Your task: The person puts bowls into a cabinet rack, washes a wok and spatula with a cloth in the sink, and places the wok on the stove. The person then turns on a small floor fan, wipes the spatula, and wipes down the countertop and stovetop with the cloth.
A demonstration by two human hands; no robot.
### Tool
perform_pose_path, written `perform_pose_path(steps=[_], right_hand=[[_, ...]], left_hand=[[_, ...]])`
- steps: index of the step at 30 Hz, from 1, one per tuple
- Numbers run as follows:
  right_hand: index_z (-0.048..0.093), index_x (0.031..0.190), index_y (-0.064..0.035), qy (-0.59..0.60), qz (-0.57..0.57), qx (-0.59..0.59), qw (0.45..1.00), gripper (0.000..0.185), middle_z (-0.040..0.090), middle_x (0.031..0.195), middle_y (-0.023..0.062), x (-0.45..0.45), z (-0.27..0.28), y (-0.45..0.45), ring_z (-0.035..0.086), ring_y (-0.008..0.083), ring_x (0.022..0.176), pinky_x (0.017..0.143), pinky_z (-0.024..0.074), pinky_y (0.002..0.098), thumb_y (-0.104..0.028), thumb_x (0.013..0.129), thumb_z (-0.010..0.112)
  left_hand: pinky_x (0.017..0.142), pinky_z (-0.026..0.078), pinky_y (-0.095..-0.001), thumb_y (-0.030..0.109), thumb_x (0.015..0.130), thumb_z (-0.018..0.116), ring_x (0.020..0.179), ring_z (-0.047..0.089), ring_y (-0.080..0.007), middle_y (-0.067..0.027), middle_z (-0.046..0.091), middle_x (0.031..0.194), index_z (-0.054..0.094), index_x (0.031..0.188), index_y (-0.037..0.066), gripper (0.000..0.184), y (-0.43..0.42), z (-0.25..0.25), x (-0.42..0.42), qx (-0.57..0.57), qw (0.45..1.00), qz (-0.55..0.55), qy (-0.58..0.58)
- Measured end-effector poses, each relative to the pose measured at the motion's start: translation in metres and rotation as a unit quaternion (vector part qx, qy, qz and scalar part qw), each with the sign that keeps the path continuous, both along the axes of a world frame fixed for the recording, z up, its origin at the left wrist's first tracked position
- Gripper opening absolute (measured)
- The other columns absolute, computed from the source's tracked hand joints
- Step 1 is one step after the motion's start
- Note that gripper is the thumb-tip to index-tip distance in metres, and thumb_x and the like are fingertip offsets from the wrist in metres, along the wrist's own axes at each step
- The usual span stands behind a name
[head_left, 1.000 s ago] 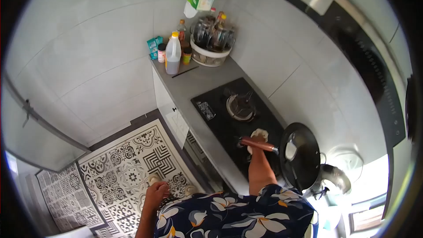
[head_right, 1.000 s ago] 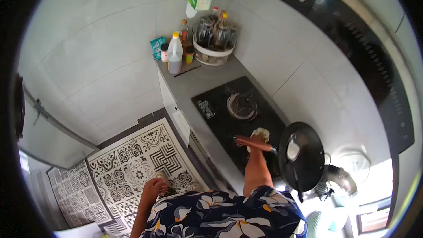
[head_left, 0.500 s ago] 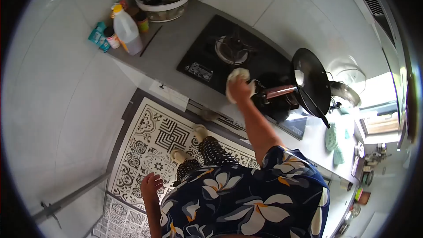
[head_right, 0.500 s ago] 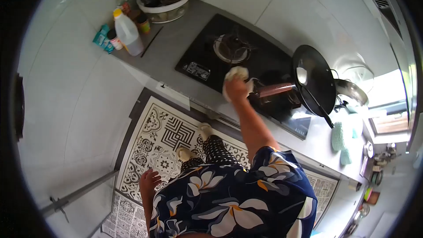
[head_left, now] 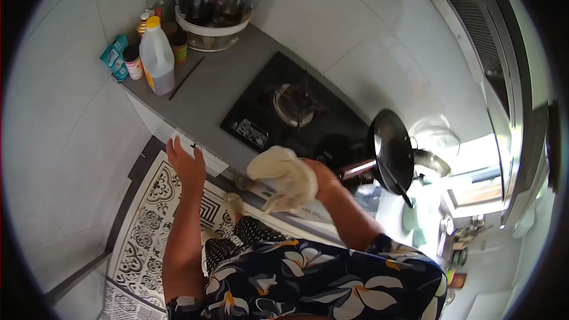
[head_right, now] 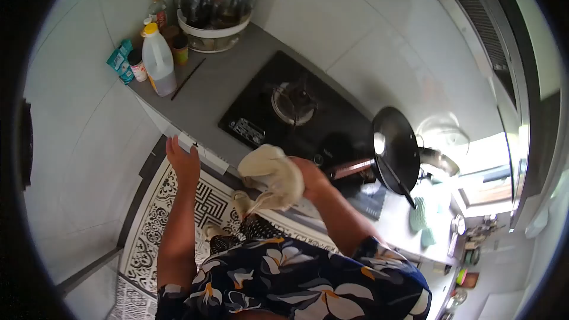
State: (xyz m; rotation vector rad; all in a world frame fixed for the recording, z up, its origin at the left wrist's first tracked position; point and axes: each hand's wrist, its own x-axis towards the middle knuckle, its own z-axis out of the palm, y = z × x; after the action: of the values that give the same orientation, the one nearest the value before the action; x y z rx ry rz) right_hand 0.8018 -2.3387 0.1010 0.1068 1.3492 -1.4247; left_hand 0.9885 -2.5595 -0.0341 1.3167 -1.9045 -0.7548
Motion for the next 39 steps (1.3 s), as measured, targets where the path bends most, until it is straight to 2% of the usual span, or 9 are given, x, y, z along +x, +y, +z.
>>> perform_pose_path(steps=[3, 8, 12, 17, 20, 23, 31, 34, 39], right_hand=[[0.051, 0.111, 0.0000, 0.016, -0.047, -0.055, 0.997, 0.032, 0.059, 0.103, 0.0140, -0.041, 0.071, 0.000, 0.058, 0.0249, 0.093, 0.083, 0.0477, 0.0402, -0.022, 0.090, 0.041], [0.047, 0.116, 0.0006, 0.186, -0.116, -0.026, 0.975, 0.037, 0.053, 0.113, 0.0153, -0.149, 0.072, -0.015, 0.055, 0.0284, 0.099, 0.083, 0.0479, 0.0429, -0.026, 0.090, 0.041], [0.045, 0.118, -0.0004, 0.256, -0.141, 0.187, 0.938, 0.040, 0.051, 0.117, 0.0153, -0.289, -0.028, 0.038, 0.054, 0.0277, 0.101, 0.082, 0.0485, 0.0418, -0.026, 0.088, 0.046], [0.062, 0.097, -0.0176, 0.311, 0.121, 0.484, 0.809, 0.019, 0.060, 0.098, 0.0097, -0.541, -0.183, 0.140, 0.055, 0.0269, 0.096, 0.072, 0.0498, 0.0438, -0.028, 0.082, 0.057], [0.061, 0.099, -0.0149, 0.294, 0.078, 0.575, 0.760, 0.026, 0.060, 0.098, 0.0086, -0.476, -0.208, 0.011, 0.058, 0.0247, 0.092, 0.071, 0.0505, 0.0389, -0.027, 0.076, 0.063], [0.059, 0.102, -0.0107, 0.280, 0.029, 0.681, 0.675, 0.039, 0.061, 0.098, 0.0071, -0.383, -0.129, -0.025, 0.061, 0.0213, 0.086, 0.070, 0.0515, 0.0316, -0.025, 0.068, 0.071], [0.048, 0.103, -0.0073, 0.291, -0.103, 0.402, 0.862, 0.019, 0.049, 0.097, 0.0149, -0.522, -0.184, -0.051, 0.054, 0.0340, 0.075, 0.055, 0.0517, 0.0423, -0.013, 0.085, 0.050], [0.050, 0.105, -0.0064, 0.287, -0.079, 0.383, 0.874, 0.022, 0.048, 0.106, 0.0164, -0.449, -0.150, -0.155, 0.054, 0.0374, 0.080, 0.058, 0.0501, 0.0486, -0.015, 0.085, 0.051], [0.050, 0.110, -0.0029, 0.606, 0.321, 0.275, 0.674, 0.037, 0.051, 0.111, 0.0176, -0.464, -0.161, -0.230, 0.052, 0.0301, 0.096, 0.074, 0.0471, 0.0375, -0.021, 0.080, 0.061]], left_hand=[[0.099, 0.024, -0.0510, 0.018, 0.079, 0.056, 0.126, 0.023, -0.0368, -0.0218, 0.024, 0.135, 0.030, 0.129, 0.001, 0.058, -0.038, 0.009, -0.046, -0.023, 0.997, 0.070, -0.018], [0.098, 0.020, -0.0571, 0.022, 0.080, 0.057, 0.131, 0.015, -0.0321, -0.0130, 0.020, 0.140, 0.030, 0.130, 0.005, 0.060, -0.064, -0.003, -0.084, 0.091, 0.979, 0.116, -0.143], [0.097, 0.023, -0.0565, 0.027, 0.081, 0.054, 0.132, 0.013, -0.0299, -0.0102, 0.019, 0.141, 0.029, 0.131, 0.005, 0.059, -0.069, -0.012, -0.091, 0.066, 0.969, 0.134, -0.195], [0.095, 0.027, -0.0546, 0.029, 0.082, 0.053, 0.132, 0.015, -0.0315, -0.0120, 0.022, 0.139, 0.034, 0.129, 0.004, 0.056, -0.071, -0.007, -0.094, 0.077, 0.963, 0.106, -0.237], [0.100, 0.031, -0.0440, 0.022, 0.082, 0.054, 0.130, 0.015, -0.0384, -0.0175, 0.022, 0.137, 0.036, 0.126, 0.001, 0.051, -0.073, -0.017, -0.095, 0.011, 0.967, 0.118, -0.224], [0.102, 0.030, -0.0430, 0.022, 0.083, 0.053, 0.130, 0.014, -0.0385, -0.0180, 0.022, 0.137, 0.035, 0.127, 0.001, 0.052, -0.074, -0.020, -0.096, 0.010, 0.966, 0.111, -0.233], [0.103, 0.028, -0.0446, 0.022, 0.084, 0.050, 0.130, 0.012, -0.0404, -0.0203, 0.020, 0.137, 0.032, 0.128, -0.001, 0.052, -0.076, -0.019, -0.097, 0.002, 0.967, 0.092, -0.239], [0.103, 0.027, -0.0450, 0.022, 0.085, 0.050, 0.130, 0.012, -0.0409, -0.0206, 0.020, 0.137, 0.033, 0.128, -0.001, 0.052, -0.076, -0.019, -0.098, 0.005, 0.966, 0.091, -0.244], [0.103, 0.027, -0.0453, 0.023, 0.084, 0.049, 0.130, 0.012, -0.0413, -0.0206, 0.019, 0.137, 0.033, 0.128, -0.002, 0.052, -0.075, -0.017, -0.098, 0.008, 0.965, 0.089, -0.248]])
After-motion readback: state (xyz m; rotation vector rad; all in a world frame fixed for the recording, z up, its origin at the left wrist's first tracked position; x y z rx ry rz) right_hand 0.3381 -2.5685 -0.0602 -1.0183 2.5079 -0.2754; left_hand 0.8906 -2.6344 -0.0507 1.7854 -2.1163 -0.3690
